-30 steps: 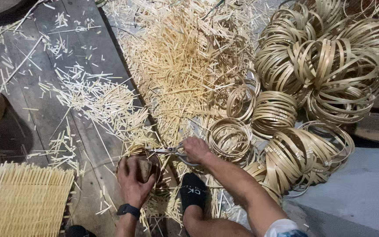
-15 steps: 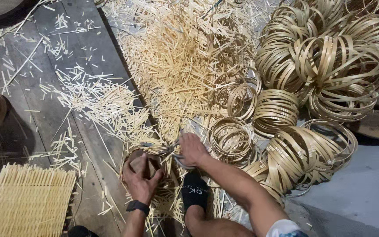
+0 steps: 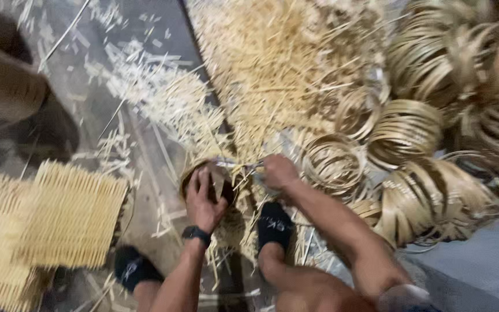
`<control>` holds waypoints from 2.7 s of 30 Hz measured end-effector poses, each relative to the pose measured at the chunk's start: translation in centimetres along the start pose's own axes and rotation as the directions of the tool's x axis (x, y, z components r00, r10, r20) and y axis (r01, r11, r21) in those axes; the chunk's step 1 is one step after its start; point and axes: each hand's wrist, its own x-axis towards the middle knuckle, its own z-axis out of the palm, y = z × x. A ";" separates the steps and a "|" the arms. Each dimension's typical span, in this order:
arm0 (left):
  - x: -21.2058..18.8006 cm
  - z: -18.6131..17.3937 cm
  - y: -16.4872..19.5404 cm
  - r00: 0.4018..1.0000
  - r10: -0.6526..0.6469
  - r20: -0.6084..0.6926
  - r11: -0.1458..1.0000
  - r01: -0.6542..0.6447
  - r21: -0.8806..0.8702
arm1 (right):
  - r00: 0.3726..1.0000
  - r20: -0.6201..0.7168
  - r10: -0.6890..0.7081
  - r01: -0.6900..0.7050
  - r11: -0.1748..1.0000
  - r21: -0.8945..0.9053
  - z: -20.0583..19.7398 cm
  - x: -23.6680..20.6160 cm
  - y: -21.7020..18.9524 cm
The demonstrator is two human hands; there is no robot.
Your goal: The person sits on the floor of a bamboo craft workshop and assembles round bamboo baskets. They hold a woven bamboo mat over a wooden block, trim excess bamboo strips with scissors, bend a bamboo rim ring around the mat, and press the rim and mat together to form finished baskets.
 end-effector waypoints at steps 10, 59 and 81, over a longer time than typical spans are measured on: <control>1.0 0.4 -2.2 0.992 0.126 0.029 0.990 -0.128 0.052 | 0.996 -0.074 -0.040 0.029 0.989 -0.143 0.0 1.7 -0.7; -0.3 2.3 -1.9 0.973 -0.075 -0.220 0.987 0.041 -0.156 | 0.976 -0.129 -0.177 0.134 0.948 -0.288 -0.2 3.5 0.4; 1.1 -1.9 -2.1 0.960 0.239 0.144 0.971 -0.235 -0.041 | 0.998 0.066 0.014 -0.015 1.000 0.017 0.8 4.6 1.7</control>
